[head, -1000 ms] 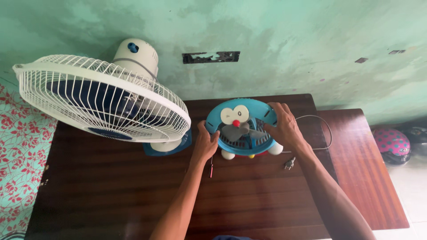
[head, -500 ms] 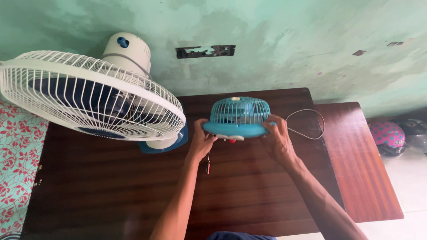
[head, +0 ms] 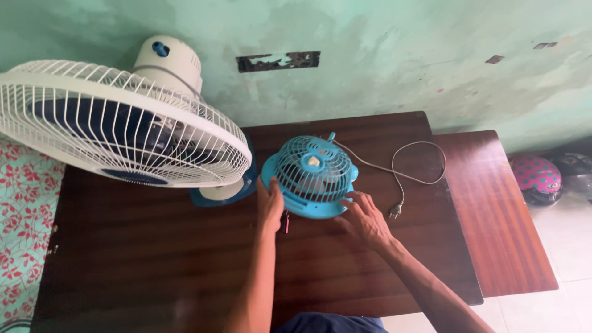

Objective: The person uses a screwdriver to loosen and remove screws from the front grille of a small blue electric fan. They rotate the fan to access different screws and continue unscrewing them throughout the clip.

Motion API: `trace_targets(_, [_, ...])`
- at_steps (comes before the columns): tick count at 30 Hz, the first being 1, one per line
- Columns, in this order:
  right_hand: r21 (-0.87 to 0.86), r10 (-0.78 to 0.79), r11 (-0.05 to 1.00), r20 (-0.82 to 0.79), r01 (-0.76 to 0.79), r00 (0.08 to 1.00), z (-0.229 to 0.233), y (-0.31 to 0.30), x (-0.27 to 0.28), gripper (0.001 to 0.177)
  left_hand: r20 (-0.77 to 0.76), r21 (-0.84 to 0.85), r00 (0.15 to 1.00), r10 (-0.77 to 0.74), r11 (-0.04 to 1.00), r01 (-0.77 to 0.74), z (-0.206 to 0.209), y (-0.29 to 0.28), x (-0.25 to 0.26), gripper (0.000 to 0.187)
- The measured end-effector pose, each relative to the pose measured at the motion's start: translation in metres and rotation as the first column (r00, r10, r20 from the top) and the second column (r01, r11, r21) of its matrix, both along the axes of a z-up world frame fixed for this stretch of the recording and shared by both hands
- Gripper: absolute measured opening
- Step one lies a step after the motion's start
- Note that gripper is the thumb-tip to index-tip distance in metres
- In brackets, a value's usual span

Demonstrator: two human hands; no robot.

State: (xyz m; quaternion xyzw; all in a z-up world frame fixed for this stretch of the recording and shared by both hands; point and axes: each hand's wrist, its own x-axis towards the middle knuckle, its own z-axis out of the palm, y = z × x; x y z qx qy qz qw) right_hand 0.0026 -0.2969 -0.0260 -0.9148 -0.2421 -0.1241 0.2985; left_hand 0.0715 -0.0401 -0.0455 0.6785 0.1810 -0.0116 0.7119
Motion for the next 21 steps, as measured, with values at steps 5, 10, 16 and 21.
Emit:
trace_targets(5, [0.096,-0.238,0.964,-0.102,0.247,0.966,0.005,-0.016,0.022,0.046,-0.095,-0.077,0.995,-0.038,0.997,0.031,-0.016,0.017,-0.001,0.052])
trace_targets(10, [0.225,-0.347,0.881,-0.289,0.416,0.892,-0.020,-0.002,0.073,0.044,-0.153,0.094,0.981,-0.121,0.986,0.137,-0.029,0.011,-0.011,0.046])
trace_targets(16, [0.178,-0.394,0.849,-0.416,0.498,0.820,-0.042,-0.006,0.093,0.039,-0.305,-0.267,0.896,-0.324,0.932,0.246,-0.071,-0.015,-0.065,0.047])
trace_targets(21, [0.174,-0.413,0.863,-0.297,0.474,0.861,-0.045,-0.011,0.080,0.034,-0.388,-0.210,0.828,-0.405,0.914,0.348,-0.103,-0.031,-0.090,0.057])
